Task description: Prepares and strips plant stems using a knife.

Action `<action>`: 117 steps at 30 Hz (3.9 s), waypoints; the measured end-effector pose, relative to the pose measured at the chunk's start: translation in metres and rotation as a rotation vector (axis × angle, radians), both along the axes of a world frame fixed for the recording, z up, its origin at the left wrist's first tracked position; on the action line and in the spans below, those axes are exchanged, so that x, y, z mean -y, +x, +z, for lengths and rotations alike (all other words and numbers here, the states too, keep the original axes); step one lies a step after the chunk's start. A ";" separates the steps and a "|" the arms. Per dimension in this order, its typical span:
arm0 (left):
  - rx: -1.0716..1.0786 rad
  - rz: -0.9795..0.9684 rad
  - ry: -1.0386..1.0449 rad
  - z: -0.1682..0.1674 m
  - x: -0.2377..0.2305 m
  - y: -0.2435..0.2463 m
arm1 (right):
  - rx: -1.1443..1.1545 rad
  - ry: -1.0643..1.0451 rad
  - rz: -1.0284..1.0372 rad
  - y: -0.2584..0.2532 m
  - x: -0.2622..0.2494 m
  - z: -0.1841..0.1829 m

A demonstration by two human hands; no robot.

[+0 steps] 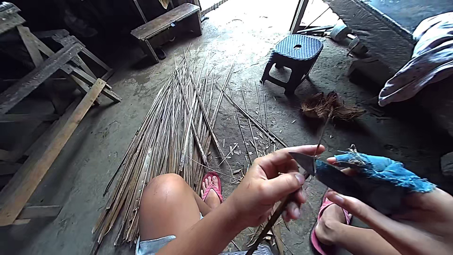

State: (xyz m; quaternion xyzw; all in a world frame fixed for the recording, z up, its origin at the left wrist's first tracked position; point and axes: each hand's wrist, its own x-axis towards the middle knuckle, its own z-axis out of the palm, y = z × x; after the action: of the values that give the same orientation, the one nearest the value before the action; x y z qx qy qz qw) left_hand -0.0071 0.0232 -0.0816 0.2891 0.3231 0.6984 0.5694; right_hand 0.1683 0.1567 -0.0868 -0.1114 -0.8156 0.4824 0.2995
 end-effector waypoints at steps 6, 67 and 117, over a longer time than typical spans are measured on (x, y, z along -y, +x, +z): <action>-0.114 -0.053 0.025 0.001 -0.002 -0.011 | 0.018 0.083 -0.047 0.001 0.004 0.001; -0.086 0.093 -0.139 0.005 0.018 0.018 | 0.004 -0.940 0.370 -0.008 0.025 0.010; 0.164 -0.053 -0.287 0.015 0.026 0.018 | -0.024 -0.701 0.339 -0.002 0.024 0.008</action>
State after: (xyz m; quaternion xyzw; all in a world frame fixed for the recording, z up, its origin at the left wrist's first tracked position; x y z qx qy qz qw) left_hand 0.0109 -0.0028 -0.0666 0.1553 0.3643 0.6511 0.6475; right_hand 0.1664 0.1329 -0.0785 -0.0647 -0.6044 0.7758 0.1690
